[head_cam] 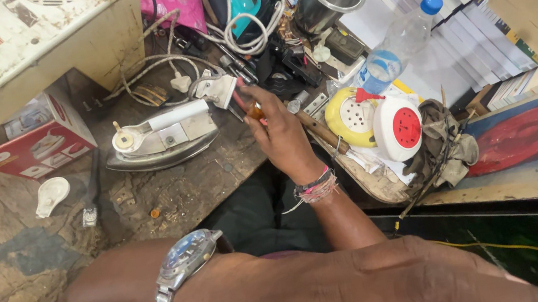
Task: The person disassembles a white electric iron on a cluttered workbench, removes a small white plastic cap, and uses a screwdriver to loosen and tighten screws on the iron's body. They repeatedly handle the iron and its components while working.
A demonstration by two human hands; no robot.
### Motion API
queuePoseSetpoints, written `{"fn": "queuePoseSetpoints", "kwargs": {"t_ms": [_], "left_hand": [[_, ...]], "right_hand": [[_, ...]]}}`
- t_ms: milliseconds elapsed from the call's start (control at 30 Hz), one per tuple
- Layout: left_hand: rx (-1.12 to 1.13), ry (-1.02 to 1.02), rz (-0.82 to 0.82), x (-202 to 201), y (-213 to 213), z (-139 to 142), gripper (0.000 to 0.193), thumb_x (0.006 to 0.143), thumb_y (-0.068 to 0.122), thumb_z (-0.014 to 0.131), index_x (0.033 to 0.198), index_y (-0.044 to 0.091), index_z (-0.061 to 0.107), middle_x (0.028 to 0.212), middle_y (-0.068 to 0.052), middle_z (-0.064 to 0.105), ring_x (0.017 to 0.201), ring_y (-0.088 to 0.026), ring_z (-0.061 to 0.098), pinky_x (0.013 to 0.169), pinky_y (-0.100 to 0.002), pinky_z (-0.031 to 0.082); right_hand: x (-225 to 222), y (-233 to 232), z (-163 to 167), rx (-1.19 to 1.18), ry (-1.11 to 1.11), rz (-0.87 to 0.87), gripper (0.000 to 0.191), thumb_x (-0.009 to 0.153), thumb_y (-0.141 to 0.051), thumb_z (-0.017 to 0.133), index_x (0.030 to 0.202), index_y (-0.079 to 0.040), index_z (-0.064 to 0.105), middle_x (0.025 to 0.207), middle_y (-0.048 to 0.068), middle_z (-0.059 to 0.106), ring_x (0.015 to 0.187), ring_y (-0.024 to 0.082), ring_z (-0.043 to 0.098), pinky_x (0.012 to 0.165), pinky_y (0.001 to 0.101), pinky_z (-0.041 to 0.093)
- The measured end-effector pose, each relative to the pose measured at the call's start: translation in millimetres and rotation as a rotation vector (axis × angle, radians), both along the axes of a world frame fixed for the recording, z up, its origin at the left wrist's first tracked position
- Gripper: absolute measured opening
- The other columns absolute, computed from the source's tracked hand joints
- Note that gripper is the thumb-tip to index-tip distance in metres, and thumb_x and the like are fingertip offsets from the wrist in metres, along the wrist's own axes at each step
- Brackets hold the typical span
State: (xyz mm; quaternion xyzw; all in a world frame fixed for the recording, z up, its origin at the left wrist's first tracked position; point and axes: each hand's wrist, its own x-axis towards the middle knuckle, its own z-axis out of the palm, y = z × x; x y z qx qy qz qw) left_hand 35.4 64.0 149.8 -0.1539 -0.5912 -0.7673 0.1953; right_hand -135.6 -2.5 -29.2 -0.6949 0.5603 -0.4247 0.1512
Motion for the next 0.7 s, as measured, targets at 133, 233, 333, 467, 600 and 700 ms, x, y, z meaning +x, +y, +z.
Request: {"fn": "queuePoseSetpoints", "kwargs": {"t_ms": [133, 233, 333, 467, 600, 700], "left_hand": [[0.0, 0.01, 0.0, -0.3, -2.5, -1.2, 0.041, 0.122, 0.038, 0.041, 0.153, 0.012, 0.043, 0.159, -0.007, 0.046, 0.146, -0.016, 0.05, 0.129, -0.029, 0.038], [-0.001, 0.001, -0.009, 3.1, -6.5, -2.5, 0.042, 0.122, 0.039, 0.04, 0.154, 0.013, 0.042, 0.16, -0.006, 0.046, 0.146, -0.016, 0.049, 0.129, -0.029, 0.037], [-0.002, 0.005, -0.011, 5.0, -7.4, -3.9, 0.042, 0.122, 0.041, 0.039, 0.154, 0.013, 0.041, 0.16, -0.006, 0.045, 0.147, -0.015, 0.048, 0.129, -0.029, 0.036], [-0.004, 0.006, -0.01, 5.9, -8.4, -5.5, 0.043, 0.122, 0.042, 0.038, 0.156, 0.014, 0.039, 0.161, -0.005, 0.044, 0.147, -0.015, 0.047, 0.129, -0.029, 0.035], [0.0, 0.006, -0.021, 5.3, -8.6, -5.8, 0.044, 0.123, 0.044, 0.037, 0.157, 0.015, 0.037, 0.162, -0.005, 0.042, 0.148, -0.014, 0.046, 0.13, -0.029, 0.034], [0.001, 0.012, -0.013, 3.0, -6.7, -5.4, 0.045, 0.123, 0.045, 0.036, 0.158, 0.016, 0.036, 0.162, -0.004, 0.042, 0.148, -0.014, 0.046, 0.13, -0.029, 0.033]], "right_hand": [[-0.5, -0.8, 2.9, 0.024, -0.001, -0.012, 0.054, 0.097, -0.001, 0.069, 0.145, -0.012, 0.048, 0.12, 0.014, 0.065, 0.108, 0.03, 0.069, 0.091, 0.0394, 0.056], [-0.2, -1.7, 4.7, 0.053, -0.017, -0.019, 0.055, 0.096, 0.0, 0.069, 0.145, -0.012, 0.049, 0.118, 0.014, 0.065, 0.105, 0.029, 0.069, 0.088, 0.0386, 0.056], [0.8, -2.9, 4.5, 0.041, -0.02, -0.024, 0.055, 0.096, 0.001, 0.069, 0.145, -0.013, 0.049, 0.115, 0.013, 0.065, 0.105, 0.028, 0.069, 0.089, 0.0383, 0.056], [1.4, -4.9, 2.5, 0.019, -0.031, -0.018, 0.055, 0.097, 0.0, 0.069, 0.145, -0.012, 0.048, 0.12, 0.014, 0.065, 0.105, 0.029, 0.069, 0.088, 0.0379, 0.056], [1.0, -4.6, 0.8, 0.025, -0.015, -0.018, 0.056, 0.096, 0.0, 0.069, 0.146, -0.011, 0.047, 0.121, 0.015, 0.064, 0.106, 0.031, 0.068, 0.088, 0.0386, 0.056], [0.6, -4.0, 0.2, 0.025, -0.012, -0.012, 0.055, 0.097, 0.0, 0.068, 0.146, -0.011, 0.047, 0.122, 0.015, 0.064, 0.107, 0.031, 0.069, 0.087, 0.0383, 0.056]]}}
